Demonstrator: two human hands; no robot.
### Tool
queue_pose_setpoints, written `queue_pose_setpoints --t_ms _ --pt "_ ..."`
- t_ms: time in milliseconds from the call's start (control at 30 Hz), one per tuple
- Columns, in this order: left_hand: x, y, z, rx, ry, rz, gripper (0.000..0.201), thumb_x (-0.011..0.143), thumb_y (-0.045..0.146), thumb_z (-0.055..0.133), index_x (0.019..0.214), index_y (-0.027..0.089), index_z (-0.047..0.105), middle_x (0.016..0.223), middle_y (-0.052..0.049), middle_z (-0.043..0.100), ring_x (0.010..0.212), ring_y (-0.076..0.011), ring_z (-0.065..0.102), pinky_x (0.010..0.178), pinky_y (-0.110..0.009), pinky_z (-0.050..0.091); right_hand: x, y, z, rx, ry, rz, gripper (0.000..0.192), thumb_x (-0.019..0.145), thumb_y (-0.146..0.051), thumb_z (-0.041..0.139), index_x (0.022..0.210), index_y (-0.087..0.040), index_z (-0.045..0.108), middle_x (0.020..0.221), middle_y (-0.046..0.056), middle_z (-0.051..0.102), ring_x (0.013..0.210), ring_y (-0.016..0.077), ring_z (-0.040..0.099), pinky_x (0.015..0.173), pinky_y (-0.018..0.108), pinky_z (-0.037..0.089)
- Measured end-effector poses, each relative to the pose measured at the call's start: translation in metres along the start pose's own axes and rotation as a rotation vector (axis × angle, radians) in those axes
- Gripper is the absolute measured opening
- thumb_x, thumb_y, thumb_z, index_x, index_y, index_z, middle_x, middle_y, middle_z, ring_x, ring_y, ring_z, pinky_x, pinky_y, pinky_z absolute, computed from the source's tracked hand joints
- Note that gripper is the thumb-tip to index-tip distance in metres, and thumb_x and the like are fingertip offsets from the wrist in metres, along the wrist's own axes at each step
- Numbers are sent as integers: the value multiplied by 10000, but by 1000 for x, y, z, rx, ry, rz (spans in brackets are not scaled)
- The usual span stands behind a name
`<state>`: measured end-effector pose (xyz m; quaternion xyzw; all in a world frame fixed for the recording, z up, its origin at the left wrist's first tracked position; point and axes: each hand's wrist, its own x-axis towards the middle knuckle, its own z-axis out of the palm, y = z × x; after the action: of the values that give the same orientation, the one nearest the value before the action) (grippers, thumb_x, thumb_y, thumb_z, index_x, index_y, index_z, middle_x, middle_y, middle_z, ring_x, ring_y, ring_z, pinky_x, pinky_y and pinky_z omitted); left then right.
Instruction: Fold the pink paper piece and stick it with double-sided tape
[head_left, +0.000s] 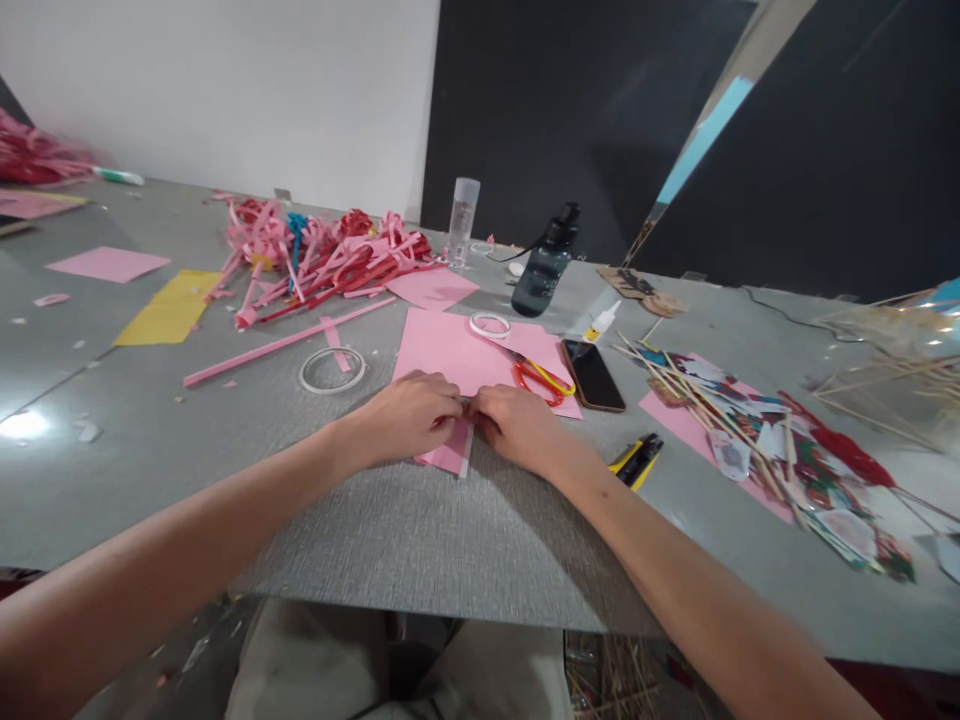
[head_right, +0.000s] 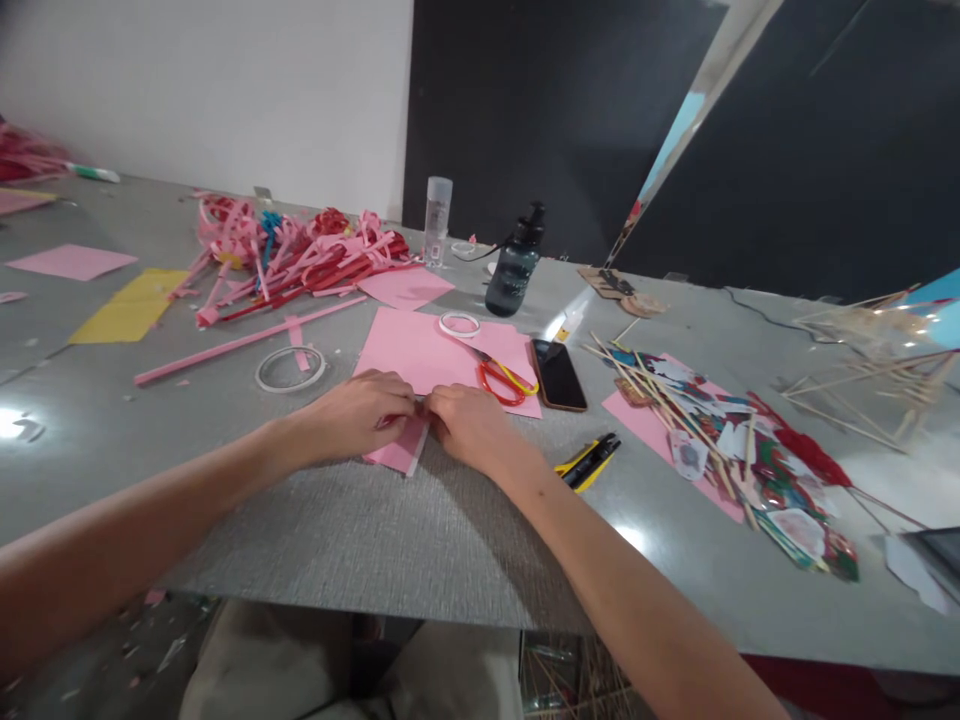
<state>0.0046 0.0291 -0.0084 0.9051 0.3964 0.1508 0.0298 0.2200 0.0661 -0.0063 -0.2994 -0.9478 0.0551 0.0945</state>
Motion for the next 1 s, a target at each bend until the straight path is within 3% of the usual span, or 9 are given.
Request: queue_pose_setpoints --t_ms 400,567,1000 --pt "5 -2 6 -6 35 76 146 895 221 527 785 183 616 855 -43 619 888 -215 567 831 -371 457 1 16 9 41 28 -147 185 896 -70 469 909 -162 629 857 76 652 812 211 558 722 337 404" --pt "3 -7 7 -98 25 76 152 902 205 517 834 172 649 885 -56 638 907 -226 575 850 -391 480 -2 17 10 82 46 -172 215 915 -67 456 1005 -127 642 893 88 659 823 217 558 740 351 446" --pt "2 -13 8 -209 10 129 206 928 265 515 993 176 689 1033 -98 693 981 -273 616 925 -487 510 -7 21 5 85 20 -168 238 989 -125 419 1020 -158 652 969 110 689 868 238 601 747 391 505"
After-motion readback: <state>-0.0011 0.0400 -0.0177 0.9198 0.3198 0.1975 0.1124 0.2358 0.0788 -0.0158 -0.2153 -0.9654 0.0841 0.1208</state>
